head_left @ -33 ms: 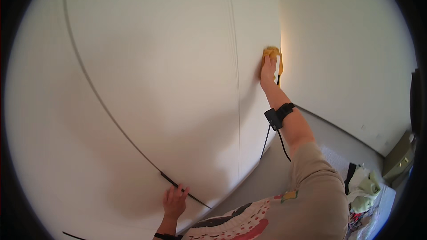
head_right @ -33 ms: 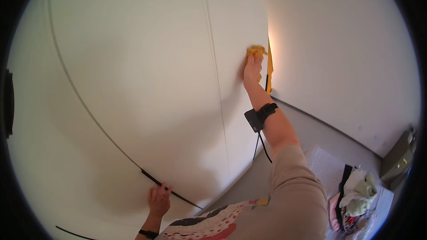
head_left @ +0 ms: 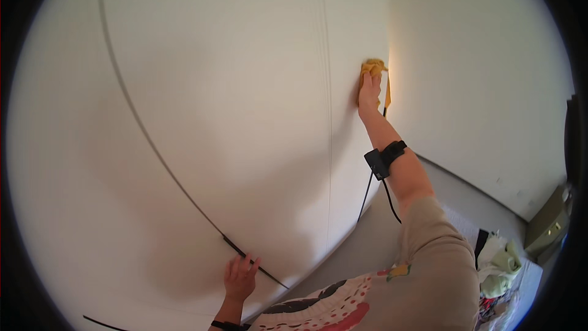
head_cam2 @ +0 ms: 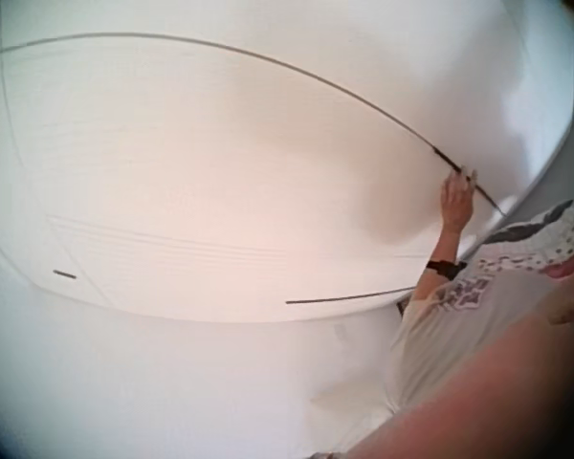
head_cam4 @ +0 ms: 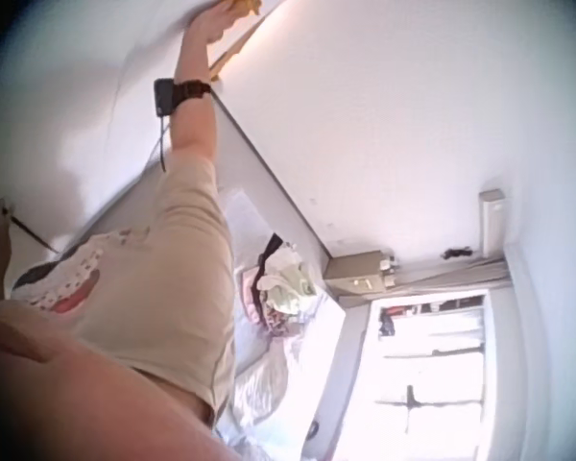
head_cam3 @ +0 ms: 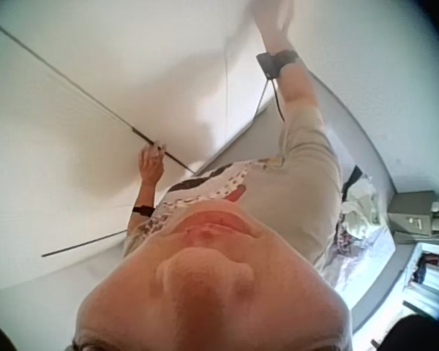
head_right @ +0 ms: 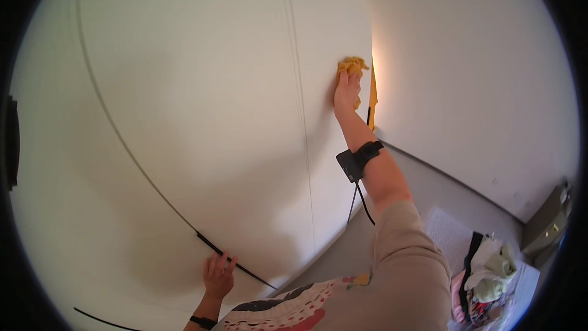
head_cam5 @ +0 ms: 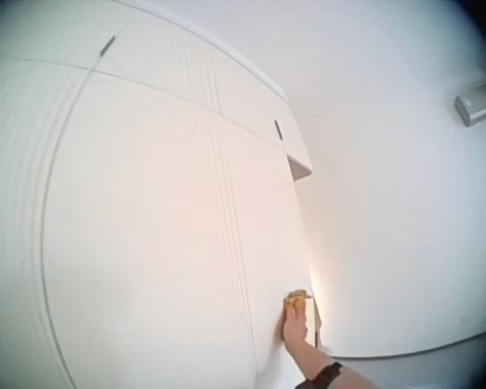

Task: Wiping the exterior surfaces of a white wardrobe with a yellow cloth.

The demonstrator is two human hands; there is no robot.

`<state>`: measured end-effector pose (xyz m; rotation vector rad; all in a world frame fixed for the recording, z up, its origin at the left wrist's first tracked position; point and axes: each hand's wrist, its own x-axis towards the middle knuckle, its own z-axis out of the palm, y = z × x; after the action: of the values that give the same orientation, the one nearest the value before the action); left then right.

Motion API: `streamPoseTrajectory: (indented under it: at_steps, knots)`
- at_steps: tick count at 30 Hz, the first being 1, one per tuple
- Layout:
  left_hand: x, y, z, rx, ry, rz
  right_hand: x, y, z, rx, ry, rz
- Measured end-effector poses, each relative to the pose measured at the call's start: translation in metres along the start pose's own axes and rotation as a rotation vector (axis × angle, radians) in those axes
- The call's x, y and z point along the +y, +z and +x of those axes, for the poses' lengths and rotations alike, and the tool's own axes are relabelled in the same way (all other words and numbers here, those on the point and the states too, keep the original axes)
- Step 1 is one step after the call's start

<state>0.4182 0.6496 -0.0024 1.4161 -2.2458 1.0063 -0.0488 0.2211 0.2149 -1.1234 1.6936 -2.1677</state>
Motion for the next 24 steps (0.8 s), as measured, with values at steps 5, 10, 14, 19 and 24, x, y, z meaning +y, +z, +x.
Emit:
streamPoseTrajectory:
  at_steps: [5,10,14,19,24]
  knots:
    - [-0.015,0.002,0.004,0.069,-0.006,-0.291,-0.143,0.016,0.011,-0.088,-0.360,0.092]
    - [-0.009,-0.025,0.029,0.223,0.035,-0.301,-0.241,0.012,-0.036,-0.028,-0.855,0.056]
    - [-0.006,-0.050,0.053,0.342,0.065,-0.213,-0.324,-0.019,-0.110,-0.106,-1.169,0.000]
    - [-0.017,-0.084,0.028,0.423,0.048,-0.082,-0.384,-0.029,-0.162,-0.057,-1.222,0.020]
    - [-0.086,-0.121,0.008,0.440,0.004,-0.005,-0.468,0.010,-0.171,0.009,-1.220,-0.007]
